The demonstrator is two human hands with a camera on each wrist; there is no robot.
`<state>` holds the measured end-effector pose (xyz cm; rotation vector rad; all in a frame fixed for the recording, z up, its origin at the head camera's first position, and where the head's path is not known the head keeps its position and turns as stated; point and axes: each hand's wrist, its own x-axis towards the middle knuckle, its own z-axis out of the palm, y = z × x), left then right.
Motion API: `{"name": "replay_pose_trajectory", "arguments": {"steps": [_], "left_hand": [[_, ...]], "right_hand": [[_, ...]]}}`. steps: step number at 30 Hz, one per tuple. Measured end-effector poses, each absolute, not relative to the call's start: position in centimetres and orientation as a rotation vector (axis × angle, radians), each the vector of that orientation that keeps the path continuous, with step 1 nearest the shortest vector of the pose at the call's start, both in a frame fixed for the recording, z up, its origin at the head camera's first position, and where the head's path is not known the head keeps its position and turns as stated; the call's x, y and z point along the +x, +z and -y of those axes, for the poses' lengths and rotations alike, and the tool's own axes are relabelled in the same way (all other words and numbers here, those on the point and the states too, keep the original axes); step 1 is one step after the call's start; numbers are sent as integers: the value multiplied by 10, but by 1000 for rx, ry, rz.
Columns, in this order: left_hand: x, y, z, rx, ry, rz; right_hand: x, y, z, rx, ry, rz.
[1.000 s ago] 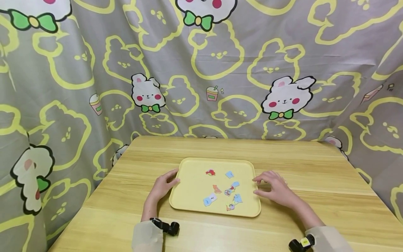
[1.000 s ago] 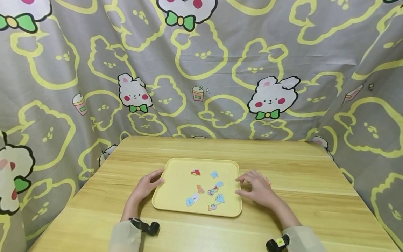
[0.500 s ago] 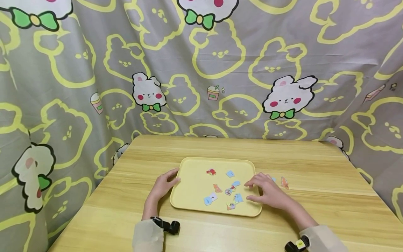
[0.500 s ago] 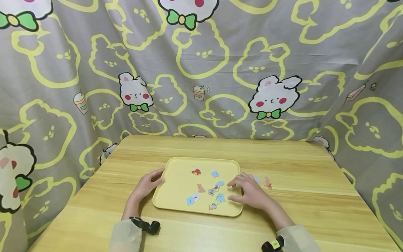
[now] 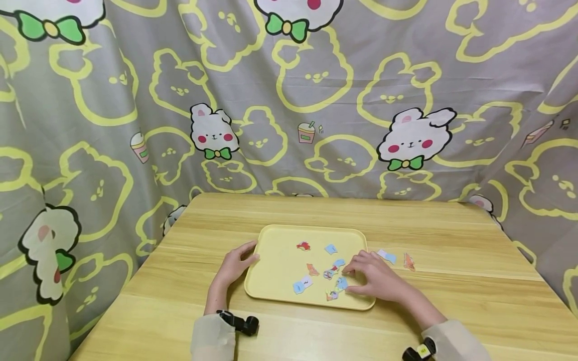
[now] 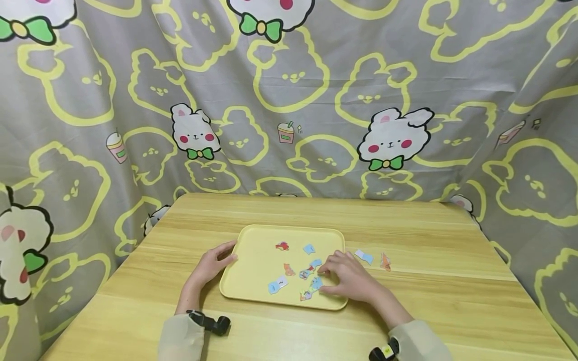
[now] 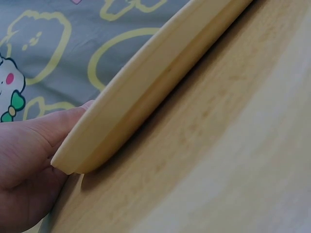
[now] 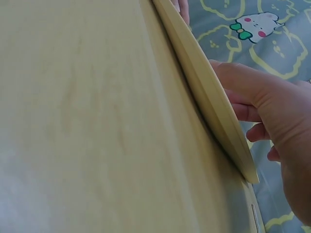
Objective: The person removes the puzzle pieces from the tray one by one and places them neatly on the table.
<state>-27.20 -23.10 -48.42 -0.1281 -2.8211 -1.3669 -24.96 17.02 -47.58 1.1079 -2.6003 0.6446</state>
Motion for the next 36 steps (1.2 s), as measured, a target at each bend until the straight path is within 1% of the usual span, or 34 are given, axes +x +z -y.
{"name": "replay_pose_trajectory", "arguments": {"steps": [12,23,36], "left_hand": [[-272,-483,230,-132,-1372,2820],[-273,-480,229,-129,-1385,2815],[-271,-481,230,-118,-1365,2826]], "right_hand": [[-250,-478,-166,1148,528,2600],[-250,-474,-162,1196,531,2531],[-245,-474,-159,1166,558,2590]]}}
